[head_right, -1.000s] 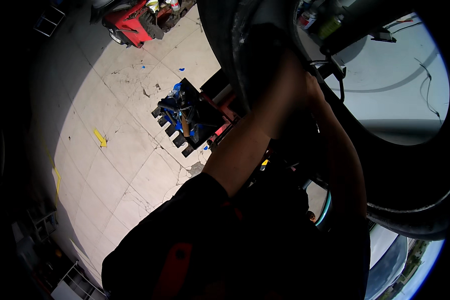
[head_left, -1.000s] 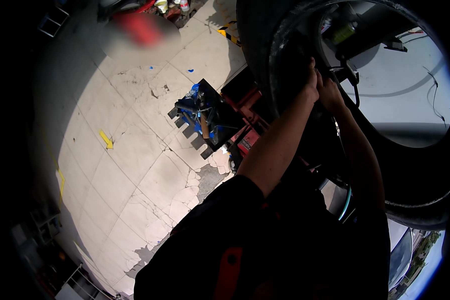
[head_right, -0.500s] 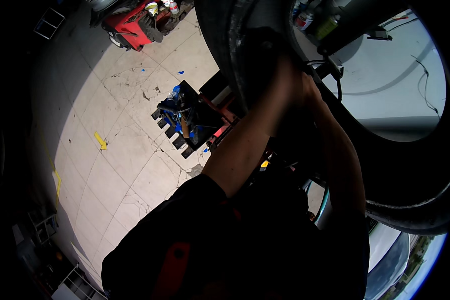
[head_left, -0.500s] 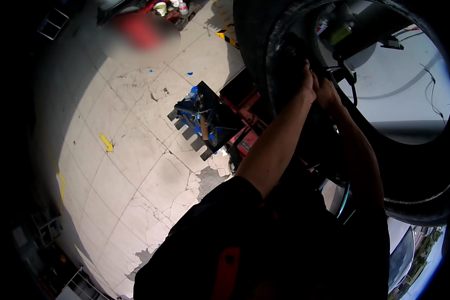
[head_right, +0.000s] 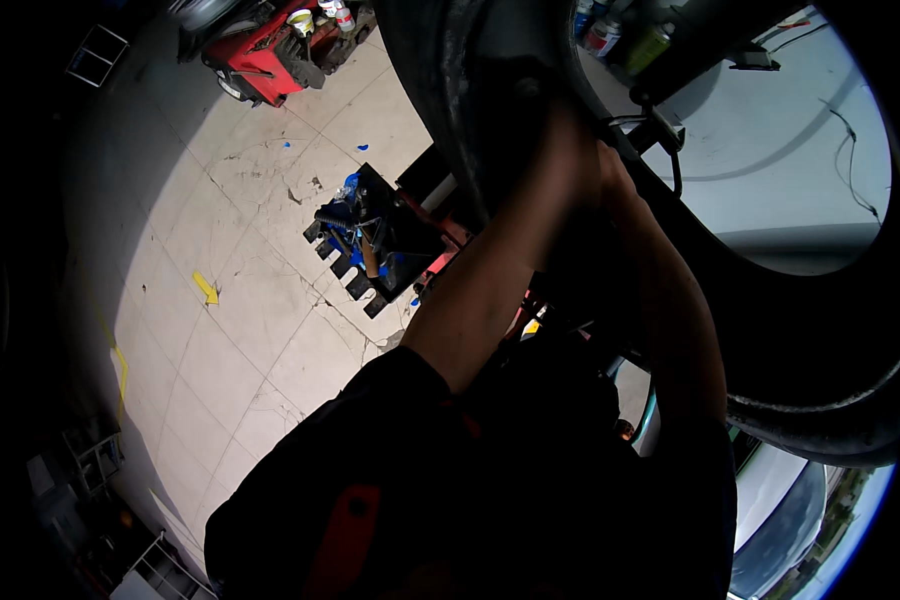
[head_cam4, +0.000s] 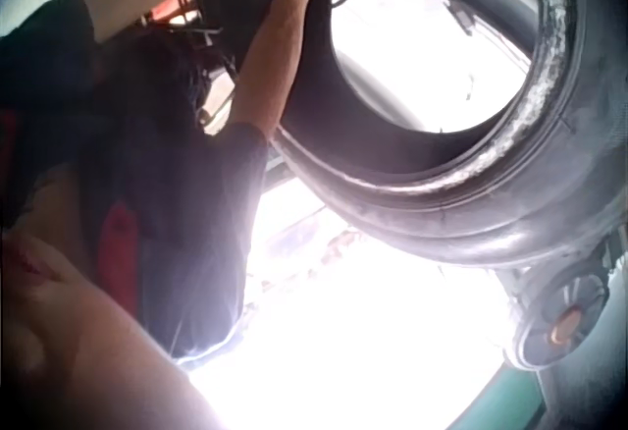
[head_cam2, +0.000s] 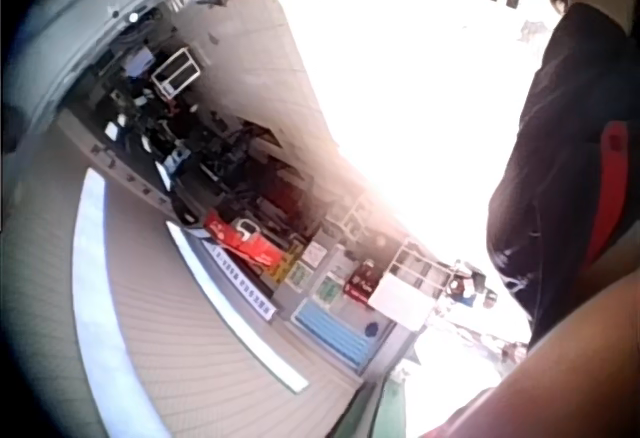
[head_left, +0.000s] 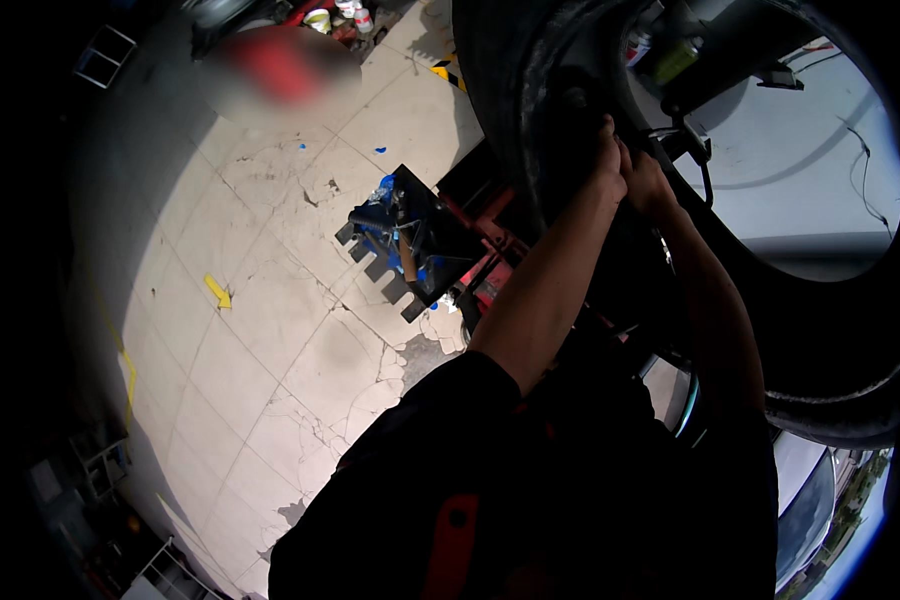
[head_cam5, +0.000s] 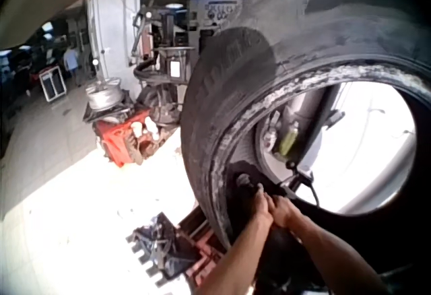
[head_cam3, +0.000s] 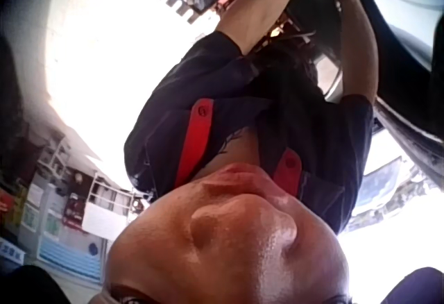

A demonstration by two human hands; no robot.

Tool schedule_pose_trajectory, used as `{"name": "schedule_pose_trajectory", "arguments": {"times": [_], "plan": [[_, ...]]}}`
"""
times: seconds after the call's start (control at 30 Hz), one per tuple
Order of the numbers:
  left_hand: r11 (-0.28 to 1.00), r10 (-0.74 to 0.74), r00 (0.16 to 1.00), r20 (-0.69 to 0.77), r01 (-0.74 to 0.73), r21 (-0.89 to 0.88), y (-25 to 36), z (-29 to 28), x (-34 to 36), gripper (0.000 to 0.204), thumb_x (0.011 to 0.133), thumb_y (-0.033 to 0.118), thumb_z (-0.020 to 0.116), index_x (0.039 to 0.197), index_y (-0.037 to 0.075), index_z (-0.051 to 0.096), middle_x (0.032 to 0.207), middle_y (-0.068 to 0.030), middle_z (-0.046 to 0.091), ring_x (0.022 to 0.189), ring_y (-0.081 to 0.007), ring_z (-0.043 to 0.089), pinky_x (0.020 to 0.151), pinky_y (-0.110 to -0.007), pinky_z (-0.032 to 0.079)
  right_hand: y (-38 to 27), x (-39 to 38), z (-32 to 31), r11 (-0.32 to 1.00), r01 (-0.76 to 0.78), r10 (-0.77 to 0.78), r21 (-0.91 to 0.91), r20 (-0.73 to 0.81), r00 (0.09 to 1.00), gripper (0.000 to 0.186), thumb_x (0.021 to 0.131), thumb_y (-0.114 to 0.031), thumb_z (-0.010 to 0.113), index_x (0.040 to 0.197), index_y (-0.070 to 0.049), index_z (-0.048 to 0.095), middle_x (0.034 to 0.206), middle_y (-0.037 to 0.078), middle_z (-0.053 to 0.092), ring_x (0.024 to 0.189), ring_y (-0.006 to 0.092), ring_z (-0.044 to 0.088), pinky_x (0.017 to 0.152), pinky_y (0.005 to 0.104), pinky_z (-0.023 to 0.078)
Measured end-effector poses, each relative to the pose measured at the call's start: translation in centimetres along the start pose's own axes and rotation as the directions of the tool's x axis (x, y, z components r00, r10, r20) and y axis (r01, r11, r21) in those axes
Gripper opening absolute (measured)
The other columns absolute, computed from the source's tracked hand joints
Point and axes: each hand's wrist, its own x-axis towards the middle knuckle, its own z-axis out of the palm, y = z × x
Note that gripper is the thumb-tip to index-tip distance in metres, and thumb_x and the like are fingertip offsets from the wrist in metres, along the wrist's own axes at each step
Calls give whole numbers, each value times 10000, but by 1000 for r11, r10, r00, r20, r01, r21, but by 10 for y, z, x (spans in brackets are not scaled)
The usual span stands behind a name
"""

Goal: The person works on a car tire mounted on a tire changer. They insert a small metal piece into the tire bead, then use a pneumatic drill to grind or cut the tire bead area. The person continues to work on the tire with the drill, focusing on the bead area.

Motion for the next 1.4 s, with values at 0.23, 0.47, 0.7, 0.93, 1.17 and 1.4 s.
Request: {"name": "schedule_pose_trajectory", "arguments": {"times": [0.23,0.47,0.7,0.93,1.17,1.4], "plan": [[978,35,999,-35,-27,207,-17,-3,-15,430,926,410,483,1192,73,516,1015,-35,553,904,-116,520,846,-258,415,7,-14,-13,1000,18,-18,-3,50,999,576,943,-445,275,1101,28,564,1088,290,574,1099,422,503,924,422,386],[991,33,999,23,-36,130,20,11,-62,320,918,441,480,855,128,508,737,43,493,660,-74,462,651,-213,381,-16,-7,-12,996,-40,44,81,-40,998,664,929,-503,254,1015,62,592,1035,316,579,1039,431,532,919,433,402],[996,-56,990,-128,64,58,16,6,-88,433,940,429,436,588,186,363,507,92,366,381,-54,304,410,-198,255,-16,-31,-3,997,-67,66,43,33,997,667,929,-507,241,1028,41,607,1019,286,605,1027,404,558,924,423,413],[999,-38,996,-87,41,31,21,18,-64,408,931,385,467,589,180,379,501,63,373,404,-74,330,426,-233,276,-14,-8,-15,998,-55,54,38,20,998,651,927,-490,269,1059,65,583,999,298,606,1029,388,568,900,415,425],[1000,-22,998,-66,24,19,1,7,-79,221,917,332,512,787,153,500,574,78,399,497,-49,395,572,-199,401,-3,-26,-17,993,-117,114,27,95,989,629,929,-469,268,1061,60,582,989,298,608,990,412,575,878,420,436],[998,-42,987,-158,34,-51,15,19,-88,280,927,344,484,708,171,460,522,70,370,372,-59,338,356,-199,249,-7,-26,-10,997,-76,76,15,10,997,673,926,-496,256,1000,89,581,938,298,615,959,422,577,876,421,436]]}}
